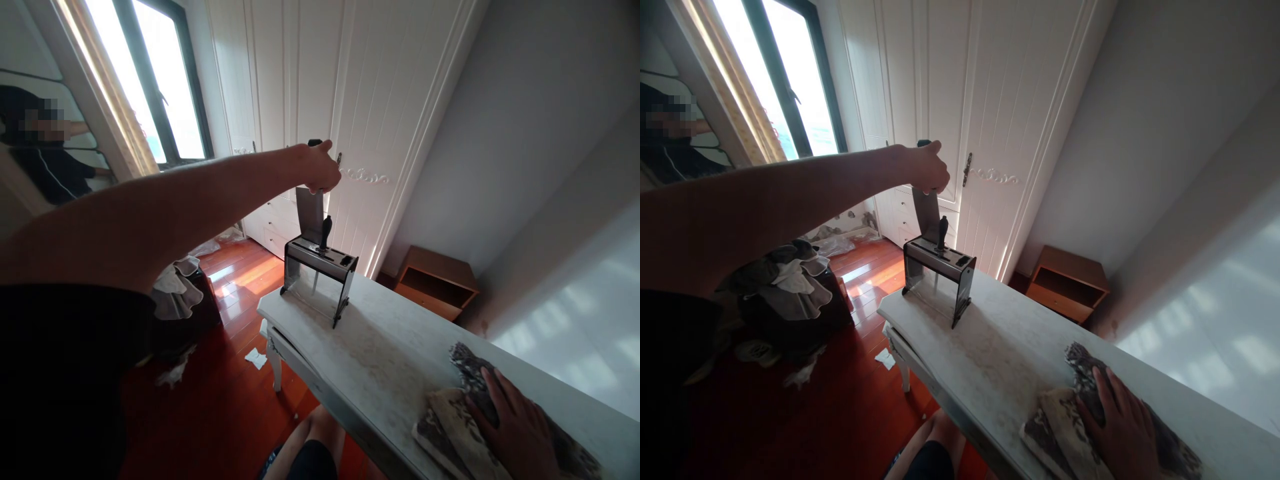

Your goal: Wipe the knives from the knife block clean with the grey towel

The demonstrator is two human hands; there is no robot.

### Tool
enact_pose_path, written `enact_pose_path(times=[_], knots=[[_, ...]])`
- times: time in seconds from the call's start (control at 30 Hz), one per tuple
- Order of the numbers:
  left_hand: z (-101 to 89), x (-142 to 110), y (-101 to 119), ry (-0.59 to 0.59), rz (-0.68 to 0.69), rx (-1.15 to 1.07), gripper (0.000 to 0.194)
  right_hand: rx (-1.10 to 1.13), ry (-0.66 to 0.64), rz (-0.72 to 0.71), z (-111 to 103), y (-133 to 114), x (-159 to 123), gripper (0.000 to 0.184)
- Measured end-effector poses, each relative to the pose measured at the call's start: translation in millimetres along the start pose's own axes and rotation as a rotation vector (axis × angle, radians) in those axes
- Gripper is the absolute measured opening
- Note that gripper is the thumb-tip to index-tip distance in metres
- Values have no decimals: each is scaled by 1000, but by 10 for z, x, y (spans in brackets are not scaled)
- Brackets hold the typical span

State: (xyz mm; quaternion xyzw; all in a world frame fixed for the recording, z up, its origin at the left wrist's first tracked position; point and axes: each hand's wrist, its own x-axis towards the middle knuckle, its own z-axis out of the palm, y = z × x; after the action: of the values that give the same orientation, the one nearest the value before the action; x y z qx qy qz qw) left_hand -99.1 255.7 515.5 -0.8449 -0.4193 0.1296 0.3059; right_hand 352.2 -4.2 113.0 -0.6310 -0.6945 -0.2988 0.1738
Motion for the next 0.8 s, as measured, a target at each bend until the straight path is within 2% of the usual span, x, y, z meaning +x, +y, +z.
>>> enact_pose_path(times=[0.17,0.27,0.5,0.67,0.8], knots=[[-20,61,127,-67,28,151,18,5,6,-3,-3,7,3,73],[24,108,217,-105,55,168,23,-2,-4,-5,-3,7,3,72],[326,191,298,-83,53,-155,15,7,10,3,-10,-16,11,71],[447,271,310,-131,35,-165,15,45,-7,27,14,0,-8,72],[530,328,343,-156,18,-239,25,42,-1,28,33,13,-19,71]])
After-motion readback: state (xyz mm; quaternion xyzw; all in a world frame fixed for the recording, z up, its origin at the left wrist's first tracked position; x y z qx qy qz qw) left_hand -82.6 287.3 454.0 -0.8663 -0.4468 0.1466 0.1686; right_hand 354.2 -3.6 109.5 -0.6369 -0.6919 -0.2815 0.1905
